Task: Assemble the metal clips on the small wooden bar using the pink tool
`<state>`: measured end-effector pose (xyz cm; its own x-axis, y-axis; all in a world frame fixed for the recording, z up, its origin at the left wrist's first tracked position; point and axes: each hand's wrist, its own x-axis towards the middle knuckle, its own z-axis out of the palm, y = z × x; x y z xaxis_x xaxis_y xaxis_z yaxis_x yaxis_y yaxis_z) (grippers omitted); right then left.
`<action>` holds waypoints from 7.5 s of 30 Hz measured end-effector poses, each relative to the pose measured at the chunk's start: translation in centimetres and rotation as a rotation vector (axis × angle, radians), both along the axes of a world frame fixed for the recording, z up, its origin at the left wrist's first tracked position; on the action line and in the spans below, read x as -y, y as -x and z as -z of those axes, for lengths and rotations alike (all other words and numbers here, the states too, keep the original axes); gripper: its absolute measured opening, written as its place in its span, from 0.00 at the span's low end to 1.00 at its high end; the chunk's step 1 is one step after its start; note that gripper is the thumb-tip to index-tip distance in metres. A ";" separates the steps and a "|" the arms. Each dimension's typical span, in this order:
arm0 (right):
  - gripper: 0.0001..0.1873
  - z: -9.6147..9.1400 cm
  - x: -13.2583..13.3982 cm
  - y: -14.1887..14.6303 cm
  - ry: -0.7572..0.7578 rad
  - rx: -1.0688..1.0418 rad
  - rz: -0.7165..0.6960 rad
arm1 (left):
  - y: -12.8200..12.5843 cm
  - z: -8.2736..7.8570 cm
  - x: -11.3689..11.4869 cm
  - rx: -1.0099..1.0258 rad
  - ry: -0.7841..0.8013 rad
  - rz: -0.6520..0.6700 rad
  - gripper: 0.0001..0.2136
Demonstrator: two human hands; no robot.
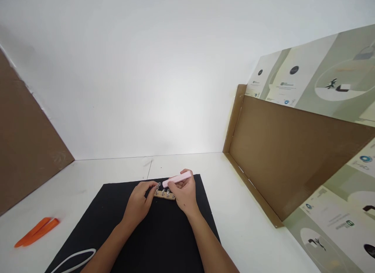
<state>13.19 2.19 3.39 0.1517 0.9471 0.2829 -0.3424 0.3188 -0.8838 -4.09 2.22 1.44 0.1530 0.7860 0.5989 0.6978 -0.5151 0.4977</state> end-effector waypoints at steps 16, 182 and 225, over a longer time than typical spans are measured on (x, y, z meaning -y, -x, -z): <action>0.19 -0.2 0.4 0.0 -0.056 0.129 0.127 | -0.2 -0.2 0.1 0.003 0.011 0.004 0.12; 0.19 -1.1 0.5 -0.6 -0.011 0.060 -0.118 | -0.6 -0.1 0.6 -0.100 -0.045 0.070 0.08; 0.22 -1.8 0.6 -1.1 -0.025 0.061 -0.133 | -0.9 -0.2 0.9 -0.117 0.002 0.103 0.10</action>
<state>14.28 1.57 5.16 0.0074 0.9503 0.3112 -0.3290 0.2962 -0.8967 -3.21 1.35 1.59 0.3016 0.7641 0.5703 0.6947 -0.5858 0.4174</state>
